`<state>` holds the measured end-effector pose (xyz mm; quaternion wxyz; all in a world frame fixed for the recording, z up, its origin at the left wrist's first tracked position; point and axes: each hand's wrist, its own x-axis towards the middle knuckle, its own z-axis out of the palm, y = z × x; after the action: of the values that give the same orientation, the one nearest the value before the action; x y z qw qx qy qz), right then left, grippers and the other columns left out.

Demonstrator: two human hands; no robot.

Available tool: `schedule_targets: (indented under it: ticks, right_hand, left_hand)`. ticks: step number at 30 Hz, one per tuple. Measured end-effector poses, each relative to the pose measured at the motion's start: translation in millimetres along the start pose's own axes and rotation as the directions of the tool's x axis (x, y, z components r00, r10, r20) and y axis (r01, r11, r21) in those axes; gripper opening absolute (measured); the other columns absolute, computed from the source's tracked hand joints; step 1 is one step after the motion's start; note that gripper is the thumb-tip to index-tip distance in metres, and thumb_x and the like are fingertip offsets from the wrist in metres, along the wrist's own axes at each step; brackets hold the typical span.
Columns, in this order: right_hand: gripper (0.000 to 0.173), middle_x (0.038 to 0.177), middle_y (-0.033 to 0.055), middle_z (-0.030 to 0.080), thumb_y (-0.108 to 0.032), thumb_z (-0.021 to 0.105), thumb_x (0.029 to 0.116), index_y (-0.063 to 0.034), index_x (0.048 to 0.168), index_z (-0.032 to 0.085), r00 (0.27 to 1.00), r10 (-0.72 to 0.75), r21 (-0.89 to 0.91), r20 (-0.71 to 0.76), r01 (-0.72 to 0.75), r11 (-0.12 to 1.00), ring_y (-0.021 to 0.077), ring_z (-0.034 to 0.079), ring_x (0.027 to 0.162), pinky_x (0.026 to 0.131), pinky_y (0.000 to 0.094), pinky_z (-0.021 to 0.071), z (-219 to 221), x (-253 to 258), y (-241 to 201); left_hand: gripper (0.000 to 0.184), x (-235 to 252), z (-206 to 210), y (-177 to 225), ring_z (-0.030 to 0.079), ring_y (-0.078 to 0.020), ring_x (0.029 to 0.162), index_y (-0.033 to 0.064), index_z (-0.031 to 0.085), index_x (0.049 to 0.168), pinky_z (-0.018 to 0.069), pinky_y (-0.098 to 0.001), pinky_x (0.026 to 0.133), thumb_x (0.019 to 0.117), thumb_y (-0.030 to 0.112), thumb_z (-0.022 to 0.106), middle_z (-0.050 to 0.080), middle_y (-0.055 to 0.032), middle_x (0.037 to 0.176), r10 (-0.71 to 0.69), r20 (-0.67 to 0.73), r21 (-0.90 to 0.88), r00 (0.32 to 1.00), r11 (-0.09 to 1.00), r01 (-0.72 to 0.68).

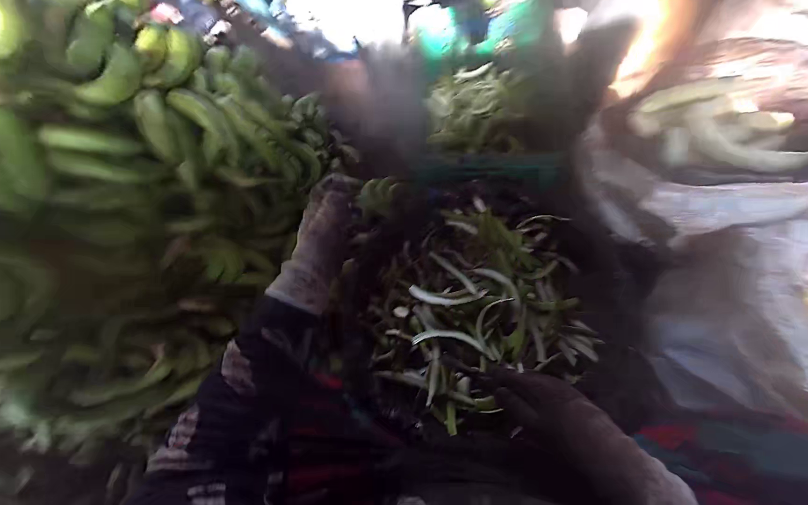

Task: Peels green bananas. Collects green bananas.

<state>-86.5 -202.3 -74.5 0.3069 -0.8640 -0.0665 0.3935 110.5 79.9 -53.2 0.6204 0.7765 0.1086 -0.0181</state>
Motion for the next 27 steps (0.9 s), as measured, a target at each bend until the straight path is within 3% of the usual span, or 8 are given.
schedule_targets:
  ticks: [2,5,8,11,15,18,22,27]
  right_hand:
    - [0.045,0.136,0.0095,0.066,-0.037,0.038,0.1097,-0.0188,0.146,0.058,1.000,-0.002,0.068,0.005,0.002,0.998,0.0253,0.062,0.127,0.110,0.0523,0.0451,3,6,-4]
    - [0.044,0.112,0.0101,0.073,-0.042,0.043,0.1076,-0.0211,0.143,0.061,0.998,0.039,0.143,0.040,-0.044,0.989,0.0248,0.071,0.099,0.089,0.0532,0.0548,7,14,-11]
    - [0.043,0.105,0.0089,0.073,-0.040,0.058,0.1024,-0.0168,0.137,0.062,0.988,0.092,0.285,0.124,-0.124,0.951,0.0222,0.071,0.092,0.084,0.0494,0.0573,6,20,-24]
    - [0.042,0.097,0.0079,0.072,-0.036,0.064,0.0987,-0.0114,0.132,0.063,0.987,0.101,0.367,0.128,-0.141,0.919,0.0200,0.070,0.081,0.074,0.0451,0.0593,13,28,-27]
    - [0.039,0.096,0.0112,0.071,-0.032,0.059,0.1018,-0.0068,0.131,0.064,0.980,0.151,0.371,0.129,-0.189,0.909,0.0220,0.069,0.080,0.073,0.0460,0.0578,17,40,-31]
    - [0.039,0.100,0.0106,0.071,-0.036,0.060,0.1007,-0.0062,0.126,0.065,0.977,0.185,0.398,0.104,-0.212,0.893,0.0212,0.069,0.087,0.080,0.0470,0.0574,26,45,-22]
    - [0.041,0.101,0.0110,0.071,-0.035,0.059,0.1010,-0.0064,0.129,0.064,0.965,0.247,0.403,0.083,-0.259,0.878,0.0210,0.069,0.085,0.078,0.0468,0.0580,31,48,-17]
    - [0.042,0.105,0.0134,0.071,-0.033,0.059,0.1008,-0.0059,0.132,0.064,0.973,0.225,0.303,0.057,-0.231,0.924,0.0242,0.070,0.091,0.083,0.0499,0.0569,34,55,-10]
  left_hand:
    - [0.051,9,-53,-8,0.061,-0.0185,0.106,0.0132,0.037,0.151,0.0533,-0.0405,0.090,0.1091,0.043,0.035,0.058,-0.0118,0.127,-0.035,-0.149,0.042,0.988,0.998,0.042]
    - [0.050,34,-111,-36,0.059,-0.0264,0.106,0.0129,0.042,0.150,0.0509,-0.0467,0.089,0.1088,0.041,0.036,0.058,-0.0173,0.128,-0.082,-0.328,0.160,0.941,0.977,0.141]
    - [0.055,53,-144,-77,0.055,-0.0374,0.129,0.0094,0.043,0.150,0.0455,-0.0589,0.104,0.1082,0.045,0.038,0.053,-0.0233,0.143,-0.190,-0.313,0.364,0.930,0.881,0.302]
    - [0.066,66,-146,-135,0.052,-0.0422,0.132,0.0058,0.046,0.148,0.0401,-0.0651,0.109,0.1026,0.053,0.049,0.055,-0.0261,0.141,-0.321,-0.173,0.553,0.931,0.751,0.362]
    - [0.074,79,-109,-201,0.054,-0.0426,0.130,0.0080,0.048,0.148,0.0417,-0.0656,0.107,0.0911,0.049,0.070,0.056,-0.0251,0.140,-0.416,-0.078,0.707,0.906,0.618,0.344]
    - [0.078,79,-82,-242,0.044,-0.0451,0.139,0.0124,0.039,0.155,0.0393,-0.0668,0.109,0.0925,0.048,0.068,0.044,-0.0250,0.152,-0.416,-0.057,0.822,0.908,0.496,0.279]
    - [0.061,79,-75,-245,0.048,-0.0453,0.135,0.0169,0.051,0.148,0.0412,-0.0666,0.107,0.0922,0.030,0.069,0.052,-0.0212,0.147,-0.369,-0.081,0.864,0.926,0.438,0.250]
    - [0.065,105,-109,-164,0.052,-0.0410,0.134,0.0090,0.043,0.151,0.0427,-0.0619,0.108,0.0948,0.033,0.065,0.052,-0.0243,0.145,-0.244,-0.193,0.697,0.950,0.648,0.308]
